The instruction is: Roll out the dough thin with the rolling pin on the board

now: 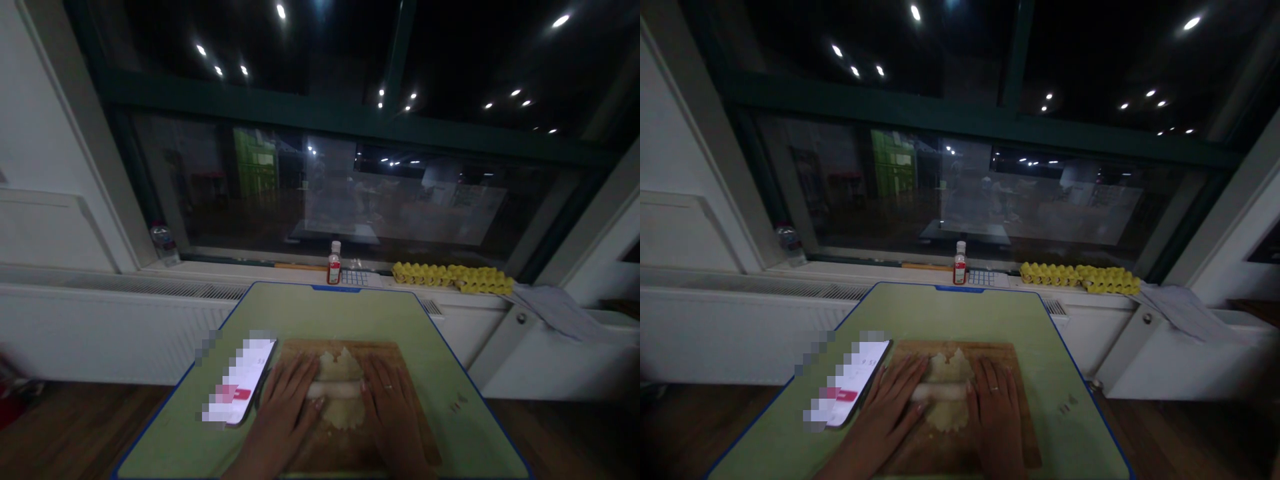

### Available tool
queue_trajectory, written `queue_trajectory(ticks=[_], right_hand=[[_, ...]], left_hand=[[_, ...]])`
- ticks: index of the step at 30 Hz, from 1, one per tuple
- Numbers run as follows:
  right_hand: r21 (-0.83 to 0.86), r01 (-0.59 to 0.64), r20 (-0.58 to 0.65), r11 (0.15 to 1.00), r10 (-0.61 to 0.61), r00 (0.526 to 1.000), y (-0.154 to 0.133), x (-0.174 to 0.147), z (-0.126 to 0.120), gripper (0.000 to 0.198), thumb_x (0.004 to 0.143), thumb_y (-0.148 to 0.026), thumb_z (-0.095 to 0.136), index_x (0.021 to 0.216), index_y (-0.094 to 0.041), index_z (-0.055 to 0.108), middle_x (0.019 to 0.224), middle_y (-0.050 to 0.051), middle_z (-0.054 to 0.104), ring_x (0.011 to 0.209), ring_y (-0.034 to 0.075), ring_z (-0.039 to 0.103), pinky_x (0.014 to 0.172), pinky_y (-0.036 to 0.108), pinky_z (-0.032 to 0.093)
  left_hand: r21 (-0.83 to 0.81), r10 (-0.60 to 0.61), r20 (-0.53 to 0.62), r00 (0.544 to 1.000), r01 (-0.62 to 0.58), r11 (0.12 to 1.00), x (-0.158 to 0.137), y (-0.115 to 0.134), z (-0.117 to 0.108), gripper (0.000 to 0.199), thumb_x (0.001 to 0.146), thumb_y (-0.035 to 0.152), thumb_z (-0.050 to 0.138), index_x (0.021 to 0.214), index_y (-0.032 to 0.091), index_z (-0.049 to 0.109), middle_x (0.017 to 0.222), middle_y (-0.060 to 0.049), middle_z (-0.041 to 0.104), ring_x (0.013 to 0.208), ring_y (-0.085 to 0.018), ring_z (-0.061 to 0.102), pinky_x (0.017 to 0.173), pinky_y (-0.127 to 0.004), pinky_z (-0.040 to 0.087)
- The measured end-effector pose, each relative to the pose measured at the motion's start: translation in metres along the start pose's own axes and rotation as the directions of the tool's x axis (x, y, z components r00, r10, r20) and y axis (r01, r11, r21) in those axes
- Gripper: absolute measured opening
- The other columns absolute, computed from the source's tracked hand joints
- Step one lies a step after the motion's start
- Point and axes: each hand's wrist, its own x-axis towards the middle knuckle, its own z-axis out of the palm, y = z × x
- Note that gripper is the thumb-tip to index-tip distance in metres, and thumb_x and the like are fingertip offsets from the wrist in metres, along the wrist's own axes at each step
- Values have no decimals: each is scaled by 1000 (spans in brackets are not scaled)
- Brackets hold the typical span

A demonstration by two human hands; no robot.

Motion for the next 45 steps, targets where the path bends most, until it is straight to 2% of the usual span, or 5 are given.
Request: queue_trajectory(ticks=[13,20,29,35,45], right_hand=[[98,-25,3,995,25,1000,3,13,8,36,100,-27,38,126,-21,63,122,5,68,120,20,56,114,42,31],[112,69,157,991,-86,984,15,32,-1,35,99,-27,43,127,-25,62,124,2,67,118,17,57,111,38,34],[48,-69,234,996,56,971,10,56,14,29,97,-23,46,112,-29,70,115,5,71,120,29,58,112,65,21],[58,-135,218,989,120,969,3,34,13,35,100,-25,39,121,-28,66,131,2,64,127,24,53,116,56,23],[-36,-3,71,999,6,997,-1,-28,-6,52,99,-40,38,148,-21,38,143,2,55,132,23,48,114,47,23]], left_hand=[[11,-9,-20,1000,9,1000,14,0,1,58,100,49,43,151,22,38,150,-7,48,139,-27,41,116,-52,28],[-6,-23,67,997,24,1000,29,-2,-6,52,100,53,40,146,29,46,152,-6,46,142,-29,36,115,-57,25],[51,-100,58,993,97,994,55,-9,-1,45,100,48,42,139,29,54,153,-8,43,140,-32,38,113,-64,21],[44,-46,-4,999,46,998,31,-5,10,54,99,53,42,145,25,47,151,-7,47,138,-29,42,114,-55,31],[87,86,-117,989,-76,993,-24,22,-7,71,98,47,50,157,23,19,152,-2,46,136,-21,45,109,-38,41]])
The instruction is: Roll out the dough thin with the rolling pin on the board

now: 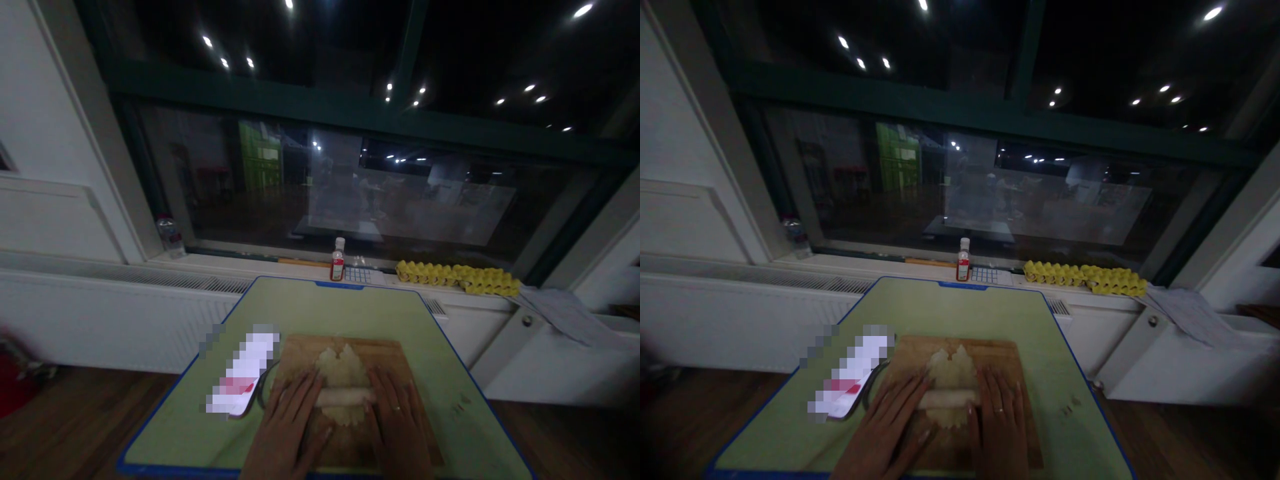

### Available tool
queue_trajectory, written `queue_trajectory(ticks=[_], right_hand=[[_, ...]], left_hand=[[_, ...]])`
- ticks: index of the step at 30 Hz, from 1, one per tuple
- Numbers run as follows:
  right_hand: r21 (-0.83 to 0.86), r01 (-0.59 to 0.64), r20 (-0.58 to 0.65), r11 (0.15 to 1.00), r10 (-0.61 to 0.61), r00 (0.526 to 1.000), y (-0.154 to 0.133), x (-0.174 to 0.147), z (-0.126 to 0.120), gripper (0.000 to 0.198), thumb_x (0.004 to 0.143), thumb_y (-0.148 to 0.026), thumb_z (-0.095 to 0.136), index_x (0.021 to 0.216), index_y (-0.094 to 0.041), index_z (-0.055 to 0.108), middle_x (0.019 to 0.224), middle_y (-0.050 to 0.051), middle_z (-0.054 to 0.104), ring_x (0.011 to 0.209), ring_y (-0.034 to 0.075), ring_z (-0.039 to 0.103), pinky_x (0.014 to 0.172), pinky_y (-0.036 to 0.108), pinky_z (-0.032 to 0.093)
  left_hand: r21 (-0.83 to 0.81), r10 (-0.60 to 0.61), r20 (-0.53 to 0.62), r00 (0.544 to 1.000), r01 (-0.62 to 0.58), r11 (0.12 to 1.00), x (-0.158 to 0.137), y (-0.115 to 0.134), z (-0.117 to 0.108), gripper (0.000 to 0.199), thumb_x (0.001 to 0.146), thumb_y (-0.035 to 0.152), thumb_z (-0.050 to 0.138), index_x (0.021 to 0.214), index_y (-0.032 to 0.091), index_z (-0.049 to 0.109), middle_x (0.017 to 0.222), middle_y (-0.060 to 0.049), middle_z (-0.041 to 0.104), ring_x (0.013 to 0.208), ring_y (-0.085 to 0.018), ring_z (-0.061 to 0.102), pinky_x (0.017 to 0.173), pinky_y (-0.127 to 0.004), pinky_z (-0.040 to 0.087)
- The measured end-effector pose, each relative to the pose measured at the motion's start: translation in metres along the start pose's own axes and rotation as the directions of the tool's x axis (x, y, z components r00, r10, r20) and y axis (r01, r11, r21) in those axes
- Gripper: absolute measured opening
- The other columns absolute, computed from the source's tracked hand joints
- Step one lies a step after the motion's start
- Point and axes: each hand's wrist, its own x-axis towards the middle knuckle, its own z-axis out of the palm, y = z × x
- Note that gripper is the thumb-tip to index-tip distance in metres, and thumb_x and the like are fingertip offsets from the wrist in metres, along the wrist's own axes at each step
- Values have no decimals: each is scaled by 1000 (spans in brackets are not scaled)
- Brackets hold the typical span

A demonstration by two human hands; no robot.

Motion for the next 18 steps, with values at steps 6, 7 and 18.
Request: queue_trajectory(ticks=[6,7,18], right_hand=[[11,37,-1,999,-37,999,2,-6,2,57,98,-42,39,150,-21,31,141,2,56,129,24,50,111,48,27],[13,37,-6,999,-37,999,2,-5,2,56,98,-42,39,150,-21,32,140,3,57,129,24,50,111,48,27],[31,5,-19,1000,-4,1000,-3,10,0,47,101,-41,34,142,-20,44,136,5,60,126,25,52,112,49,24]], left_hand=[[70,31,-29,999,-28,997,-4,6,2,75,97,49,48,158,19,15,154,-5,41,140,-24,40,113,-40,32],[83,30,-32,999,-28,996,-4,6,3,76,97,49,48,158,18,15,154,-6,41,141,-25,38,114,-41,31],[34,-40,-18,999,41,999,5,4,8,76,98,46,50,158,21,10,152,-4,46,137,-23,43,111,-42,37]])
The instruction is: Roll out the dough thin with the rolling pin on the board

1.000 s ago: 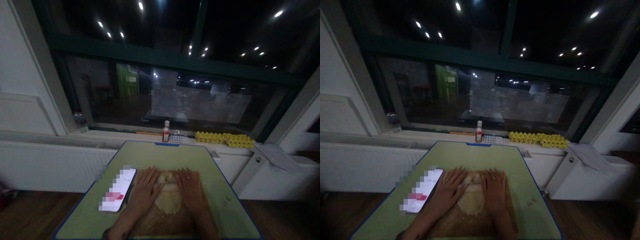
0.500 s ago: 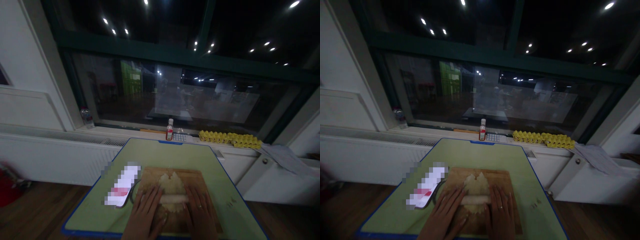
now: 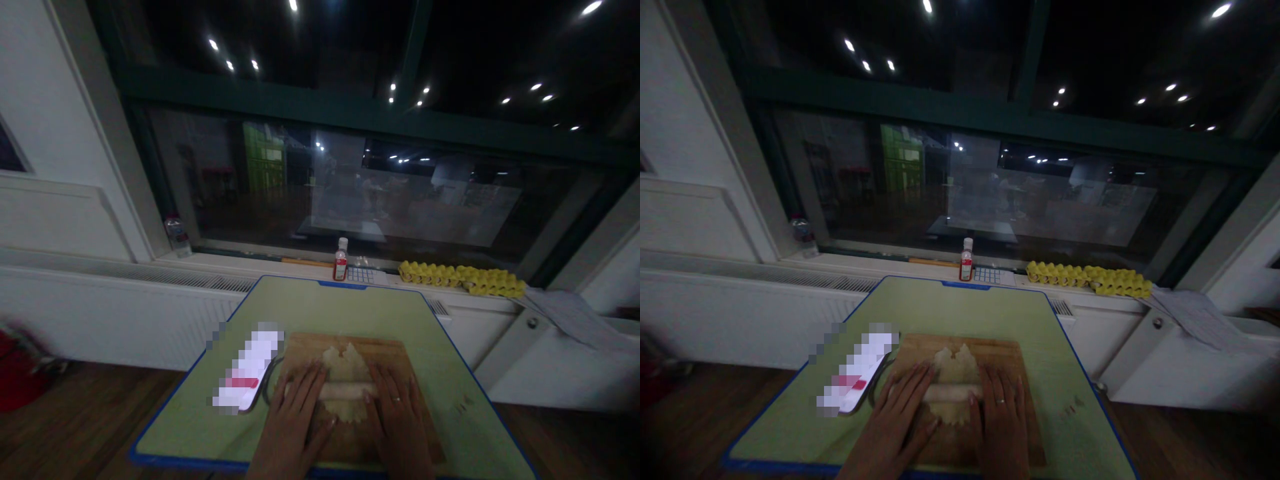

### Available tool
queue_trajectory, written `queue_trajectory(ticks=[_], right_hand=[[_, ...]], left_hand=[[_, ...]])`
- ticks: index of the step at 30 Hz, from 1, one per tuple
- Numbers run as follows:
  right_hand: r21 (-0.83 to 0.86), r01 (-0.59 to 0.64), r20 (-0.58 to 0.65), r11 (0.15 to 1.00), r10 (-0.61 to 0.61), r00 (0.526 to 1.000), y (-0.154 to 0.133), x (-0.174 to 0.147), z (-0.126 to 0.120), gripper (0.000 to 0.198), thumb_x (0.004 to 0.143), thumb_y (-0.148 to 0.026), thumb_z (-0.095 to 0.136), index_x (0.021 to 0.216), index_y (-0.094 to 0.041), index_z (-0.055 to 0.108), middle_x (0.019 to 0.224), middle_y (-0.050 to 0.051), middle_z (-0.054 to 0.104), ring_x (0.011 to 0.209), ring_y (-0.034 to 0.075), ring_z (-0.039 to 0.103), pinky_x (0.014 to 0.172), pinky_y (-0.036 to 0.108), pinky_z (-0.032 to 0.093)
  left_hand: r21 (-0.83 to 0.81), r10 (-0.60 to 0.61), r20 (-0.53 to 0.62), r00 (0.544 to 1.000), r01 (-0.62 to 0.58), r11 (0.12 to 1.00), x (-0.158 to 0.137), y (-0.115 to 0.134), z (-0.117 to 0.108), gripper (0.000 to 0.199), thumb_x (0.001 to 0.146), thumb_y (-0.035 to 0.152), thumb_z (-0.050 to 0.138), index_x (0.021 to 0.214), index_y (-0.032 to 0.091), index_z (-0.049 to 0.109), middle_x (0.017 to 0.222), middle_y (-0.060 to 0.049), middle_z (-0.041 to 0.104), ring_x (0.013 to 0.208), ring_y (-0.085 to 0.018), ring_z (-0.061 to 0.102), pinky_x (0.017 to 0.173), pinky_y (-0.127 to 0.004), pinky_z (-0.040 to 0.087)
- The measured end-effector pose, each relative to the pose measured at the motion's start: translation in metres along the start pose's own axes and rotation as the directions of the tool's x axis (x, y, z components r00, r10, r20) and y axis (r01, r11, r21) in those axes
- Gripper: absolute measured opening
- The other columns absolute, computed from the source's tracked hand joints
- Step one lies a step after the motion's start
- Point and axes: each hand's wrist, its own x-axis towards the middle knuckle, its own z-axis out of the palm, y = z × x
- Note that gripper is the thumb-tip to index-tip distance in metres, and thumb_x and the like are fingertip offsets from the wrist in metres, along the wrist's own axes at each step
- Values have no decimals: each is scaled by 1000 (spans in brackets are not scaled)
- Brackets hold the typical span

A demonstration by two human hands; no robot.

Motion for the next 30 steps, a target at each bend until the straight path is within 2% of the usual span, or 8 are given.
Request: queue_trajectory(ticks=[13,23,30], right_hand=[[10,-42,51,999,42,998,-3,-1,-6,50,98,-49,42,139,-21,47,133,5,62,124,26,52,113,48,23],[16,-57,60,998,56,997,-5,-1,-6,58,94,-57,47,139,-20,46,130,8,63,123,28,53,112,50,27],[22,-55,70,998,54,996,-4,-2,-5,60,94,-56,48,141,-19,44,131,8,62,123,28,53,114,49,23]], left_hand=[[-45,-5,9,1000,6,999,-5,0,4,73,99,43,50,158,20,14,150,-4,48,138,-22,41,116,-44,30],[-66,-25,26,999,27,997,-2,1,-1,71,99,40,48,158,22,13,150,-5,48,136,-23,43,115,-44,32],[-59,-23,17,1000,24,998,-3,1,0,71,99,40,49,158,22,14,149,-4,50,136,-23,43,114,-43,34]])
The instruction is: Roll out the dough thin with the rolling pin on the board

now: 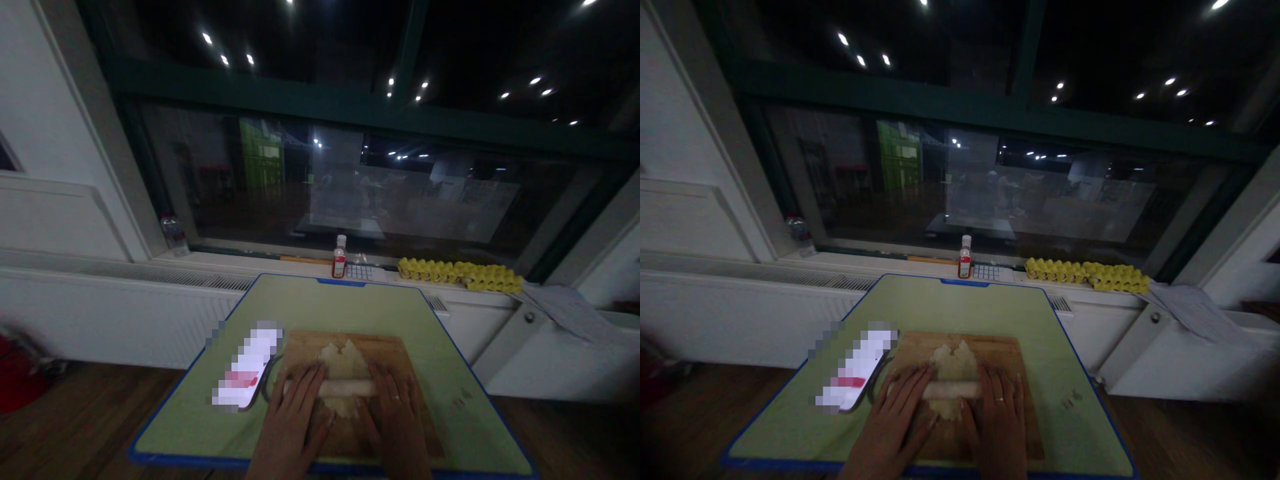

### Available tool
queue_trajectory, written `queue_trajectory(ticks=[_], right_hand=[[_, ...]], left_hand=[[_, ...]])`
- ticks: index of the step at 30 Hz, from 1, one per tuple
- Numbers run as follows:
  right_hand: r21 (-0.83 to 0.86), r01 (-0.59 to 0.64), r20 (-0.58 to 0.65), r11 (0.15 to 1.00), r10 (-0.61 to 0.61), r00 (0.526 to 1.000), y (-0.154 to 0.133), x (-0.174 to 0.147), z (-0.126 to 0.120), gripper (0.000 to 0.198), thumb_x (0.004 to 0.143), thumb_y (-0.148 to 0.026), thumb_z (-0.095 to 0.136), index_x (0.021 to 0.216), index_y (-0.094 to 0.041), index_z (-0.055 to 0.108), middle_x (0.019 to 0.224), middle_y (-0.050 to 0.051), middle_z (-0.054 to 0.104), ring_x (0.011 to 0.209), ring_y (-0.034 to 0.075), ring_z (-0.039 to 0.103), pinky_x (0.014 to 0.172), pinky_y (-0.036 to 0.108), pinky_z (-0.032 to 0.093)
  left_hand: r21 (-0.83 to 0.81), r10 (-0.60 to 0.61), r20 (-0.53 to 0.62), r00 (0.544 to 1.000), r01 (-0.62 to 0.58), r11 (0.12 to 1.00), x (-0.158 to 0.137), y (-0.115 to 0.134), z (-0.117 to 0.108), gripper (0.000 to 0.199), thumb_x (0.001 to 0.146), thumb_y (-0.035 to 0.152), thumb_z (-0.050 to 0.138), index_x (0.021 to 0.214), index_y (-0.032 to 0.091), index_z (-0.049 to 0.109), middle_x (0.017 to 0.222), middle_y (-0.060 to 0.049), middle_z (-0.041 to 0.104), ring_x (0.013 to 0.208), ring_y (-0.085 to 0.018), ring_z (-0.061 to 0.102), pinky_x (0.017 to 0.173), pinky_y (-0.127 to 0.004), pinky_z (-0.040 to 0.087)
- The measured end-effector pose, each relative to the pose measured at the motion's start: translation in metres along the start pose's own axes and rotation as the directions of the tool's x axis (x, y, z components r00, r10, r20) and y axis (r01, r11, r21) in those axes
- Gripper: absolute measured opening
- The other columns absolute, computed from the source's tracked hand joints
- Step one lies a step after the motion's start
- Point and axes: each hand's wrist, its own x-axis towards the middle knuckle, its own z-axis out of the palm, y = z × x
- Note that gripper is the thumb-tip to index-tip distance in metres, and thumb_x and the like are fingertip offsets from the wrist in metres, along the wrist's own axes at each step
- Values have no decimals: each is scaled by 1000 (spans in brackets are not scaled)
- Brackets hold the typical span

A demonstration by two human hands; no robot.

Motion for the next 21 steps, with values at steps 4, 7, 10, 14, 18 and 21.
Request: queue_trajectory(ticks=[4,7,10,14,18,21], right_hand=[[1,-8,6,1000,8,1000,-1,1,1,54,96,-52,46,139,-20,47,130,7,63,123,27,53,114,50,22],[5,-14,-1,1000,14,1000,-1,0,2,53,97,-53,43,139,-20,47,129,8,63,121,27,54,113,50,24],[3,-27,3,1000,27,1000,-2,0,1,53,97,-53,43,138,-20,49,128,8,64,120,27,55,112,51,26],[2,-25,14,1000,25,1000,-1,-1,1,49,98,-50,44,137,-21,50,130,6,63,122,28,54,112,51,26],[-7,-15,9,1000,15,1000,0,-2,3,49,98,-47,43,140,-22,47,132,5,62,122,27,54,113,51,24],[-5,-25,6,1000,25,1000,-1,-1,4,47,98,-47,42,138,-22,49,129,6,63,120,27,55,114,51,23]], left_hand=[[1,10,-7,1000,-10,1000,0,0,1,71,99,40,49,158,22,14,149,-4,50,135,-23,44,115,-43,33],[17,19,-14,1000,-18,1000,0,0,1,70,99,39,50,158,21,16,149,-4,50,135,-22,44,115,-44,31],[4,12,-15,1000,-12,1000,0,0,0,71,99,40,50,158,21,16,148,-4,51,135,-23,44,115,-43,32],[4,14,-14,1000,-14,1000,0,0,0,71,98,41,50,158,22,16,148,-4,51,135,-23,44,115,-43,31],[9,8,-9,1000,-8,1000,-1,-1,2,69,99,40,49,158,21,17,148,-5,50,135,-23,44,115,-43,30],[16,29,-14,999,-28,999,-2,-3,4,68,99,38,48,157,20,17,148,-5,51,135,-23,44,116,-43,28]])
